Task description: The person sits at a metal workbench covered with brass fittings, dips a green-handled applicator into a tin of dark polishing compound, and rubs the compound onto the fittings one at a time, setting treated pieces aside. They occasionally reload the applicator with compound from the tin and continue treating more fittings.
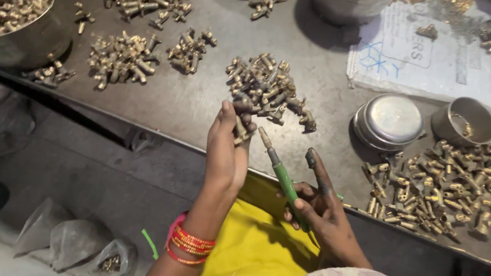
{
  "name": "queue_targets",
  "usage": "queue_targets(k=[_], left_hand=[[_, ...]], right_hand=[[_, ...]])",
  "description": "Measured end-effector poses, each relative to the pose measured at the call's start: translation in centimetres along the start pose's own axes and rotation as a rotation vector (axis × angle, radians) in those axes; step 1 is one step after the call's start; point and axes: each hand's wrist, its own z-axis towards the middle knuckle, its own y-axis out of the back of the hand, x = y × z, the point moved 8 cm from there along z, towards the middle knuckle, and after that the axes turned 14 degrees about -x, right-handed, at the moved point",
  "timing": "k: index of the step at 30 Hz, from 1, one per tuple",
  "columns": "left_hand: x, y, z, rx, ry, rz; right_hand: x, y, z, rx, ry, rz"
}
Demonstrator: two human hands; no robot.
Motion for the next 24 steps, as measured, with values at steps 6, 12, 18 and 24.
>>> queue_targets(k=[6, 12, 18, 24], left_hand=[[0.0, 0.0, -0.9, -0.067, -0.055, -0.020], [-0.8, -0.6, -2.2, -0.015, -0.497, 0.614], [1.1, 0.2, 0.0, 0.236, 0.023, 0.148], [1.5, -0.9, -0.2, 0.361, 0.131, 0.232]], right_hand=[[-0.8, 0.2, 0.2, 0.022, 0.036, -0.082], [3.1, -0.5, -0.2, -0.107, 0.311, -0.310], [2.8, 0.1, -0.2, -0.100, 0.052, -0.170], [5.2, 0.5, -0.2, -0.101, 0.508, -0.418]])
